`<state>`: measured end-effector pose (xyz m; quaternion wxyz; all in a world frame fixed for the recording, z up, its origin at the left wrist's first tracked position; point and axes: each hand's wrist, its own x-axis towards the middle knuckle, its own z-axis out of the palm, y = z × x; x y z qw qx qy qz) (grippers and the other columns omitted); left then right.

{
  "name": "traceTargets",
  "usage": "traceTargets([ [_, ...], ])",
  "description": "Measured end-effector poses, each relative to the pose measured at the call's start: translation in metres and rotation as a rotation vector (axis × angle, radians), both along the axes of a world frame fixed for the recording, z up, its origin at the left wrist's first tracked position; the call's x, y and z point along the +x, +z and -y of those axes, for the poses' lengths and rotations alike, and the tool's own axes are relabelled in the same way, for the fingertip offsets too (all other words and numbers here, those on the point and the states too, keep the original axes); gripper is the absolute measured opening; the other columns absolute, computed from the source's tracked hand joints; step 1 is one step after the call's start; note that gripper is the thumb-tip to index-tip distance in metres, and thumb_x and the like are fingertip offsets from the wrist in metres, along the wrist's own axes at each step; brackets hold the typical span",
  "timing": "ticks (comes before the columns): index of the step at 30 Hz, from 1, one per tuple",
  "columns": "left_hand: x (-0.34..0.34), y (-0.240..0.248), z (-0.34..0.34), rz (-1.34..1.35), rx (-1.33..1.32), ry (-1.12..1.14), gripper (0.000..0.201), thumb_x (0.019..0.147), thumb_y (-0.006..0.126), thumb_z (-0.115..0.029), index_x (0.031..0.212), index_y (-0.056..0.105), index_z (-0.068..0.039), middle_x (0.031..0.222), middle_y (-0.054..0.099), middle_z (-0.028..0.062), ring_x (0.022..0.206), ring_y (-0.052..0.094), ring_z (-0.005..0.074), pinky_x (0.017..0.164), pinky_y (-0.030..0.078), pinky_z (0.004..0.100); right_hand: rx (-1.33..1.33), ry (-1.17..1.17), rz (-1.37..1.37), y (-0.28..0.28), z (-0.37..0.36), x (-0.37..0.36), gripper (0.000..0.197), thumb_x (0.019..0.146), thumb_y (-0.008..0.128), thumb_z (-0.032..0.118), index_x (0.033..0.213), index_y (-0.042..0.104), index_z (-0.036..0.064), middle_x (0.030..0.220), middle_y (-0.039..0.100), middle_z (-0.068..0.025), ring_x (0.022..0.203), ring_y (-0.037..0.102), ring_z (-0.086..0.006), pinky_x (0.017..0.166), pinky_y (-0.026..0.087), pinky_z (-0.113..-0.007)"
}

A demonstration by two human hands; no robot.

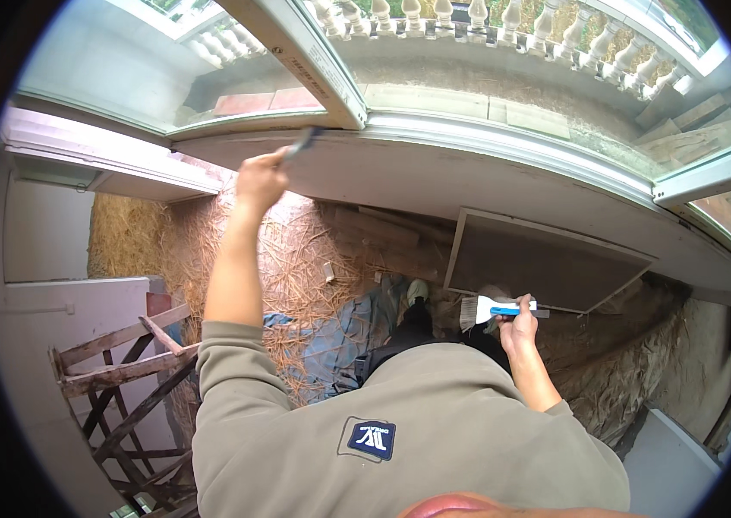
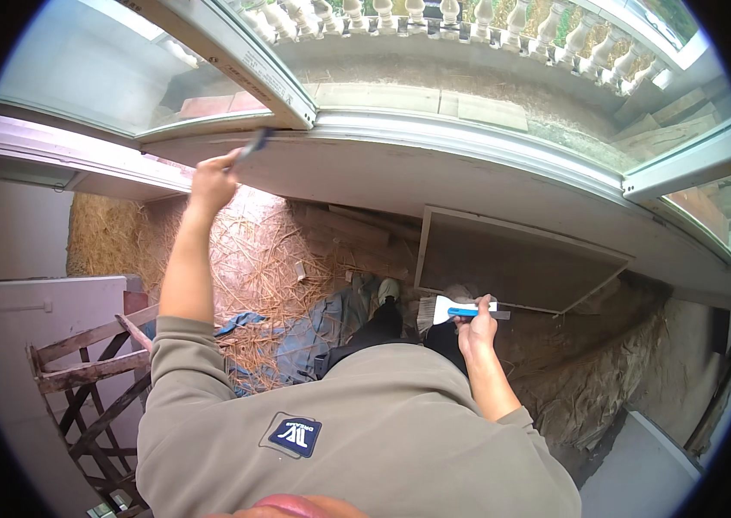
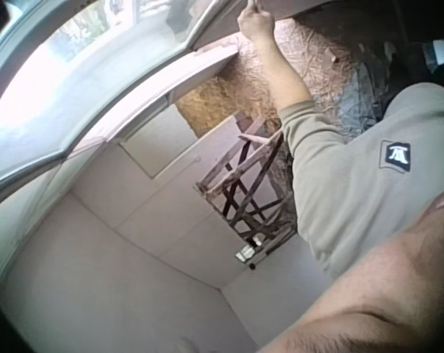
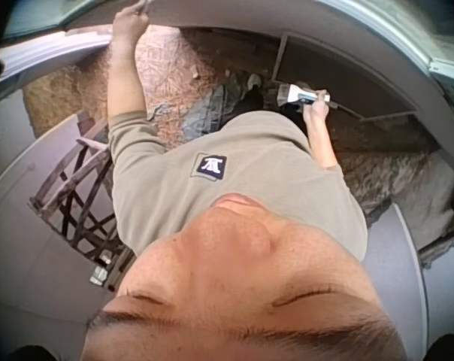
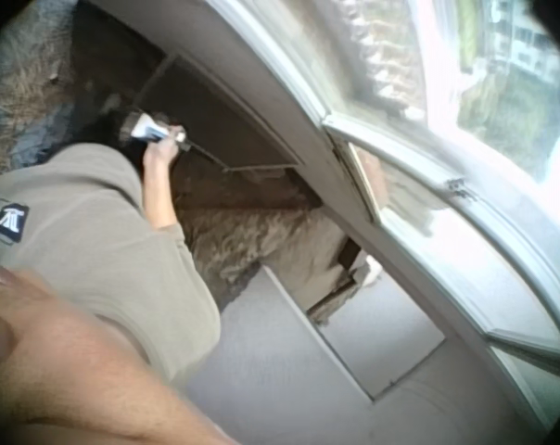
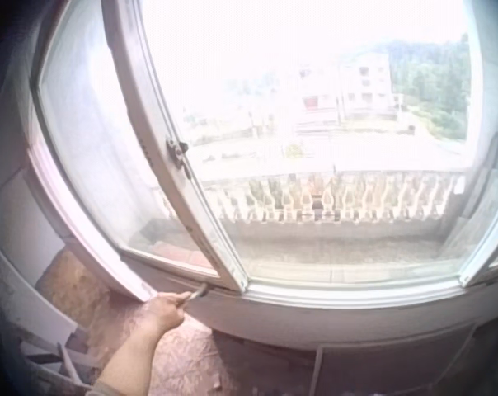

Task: The person cleans the upper window frame and sills using a cloth and a small brush. They wipe along the frame edges and brush the grooves, then wipe again to remove loosened debris.

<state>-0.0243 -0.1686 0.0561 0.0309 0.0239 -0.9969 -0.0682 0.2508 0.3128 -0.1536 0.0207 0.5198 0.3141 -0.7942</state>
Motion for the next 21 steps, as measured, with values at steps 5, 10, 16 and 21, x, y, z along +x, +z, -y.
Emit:
traceTargets([
  [5, 0.017, 0.034, 0.049, 0.086, -0.347, 0.443, 0.025, 0.095, 0.058, -0.013, 0.115, 0.074, -0.016, 0.089, 0.077, 0.011, 0.078, 0.075, 0.0267, 0.061, 0.058, 0.0376, 0.001, -0.013, -0.02, -0.004, 0.014, -0.005, 0.034, 0.106, 0.057, 0.046, 0.098, 0.058, 0.0126, 0.088, 0.057, -0.0047, 0.074, 0.053, -0.0177, 0.064, 0.046, -0.035],
  [10, 0.022, -0.02, -0.02, -0.307, -0.026, -0.4, 0.031, 0.093, 0.066, -0.012, 0.121, 0.075, -0.022, 0.08, 0.063, 0.0054, 0.062, 0.064, 0.0278, 0.057, 0.052, 0.0388, 0.03, 0.028, -0.002, -0.008, 0.033, -0.015, 0.034, 0.105, 0.058, 0.046, 0.099, 0.058, 0.0121, 0.09, 0.057, -0.0055, 0.075, 0.054, -0.0198, 0.063, 0.047, -0.037],
  [16, -0.004, -0.009, 0.032, -0.122, -0.148, -0.159, 0.029, 0.097, 0.06, -0.015, 0.121, 0.075, -0.023, 0.085, 0.07, 0.005, 0.069, 0.069, 0.0289, 0.063, 0.057, 0.0375, 0.039, 0.077, 0.017, -0.008, 0.055, -0.022, 0.034, 0.105, 0.057, 0.045, 0.098, 0.056, 0.012, 0.088, 0.055, -0.0056, 0.073, 0.052, -0.02, 0.062, 0.045, -0.036],
  [21, -0.006, 0.029, 0.095, -0.047, -0.384, 0.181, 0.028, 0.096, 0.059, -0.013, 0.115, 0.075, -0.025, 0.087, 0.072, 0.0049, 0.07, 0.07, 0.0269, 0.061, 0.057, 0.0392, 0.011, 0.092, 0.013, -0.008, 0.065, -0.019, 0.033, 0.106, 0.057, 0.045, 0.098, 0.056, 0.0122, 0.09, 0.054, -0.0056, 0.076, 0.052, -0.0196, 0.064, 0.045, -0.036],
])
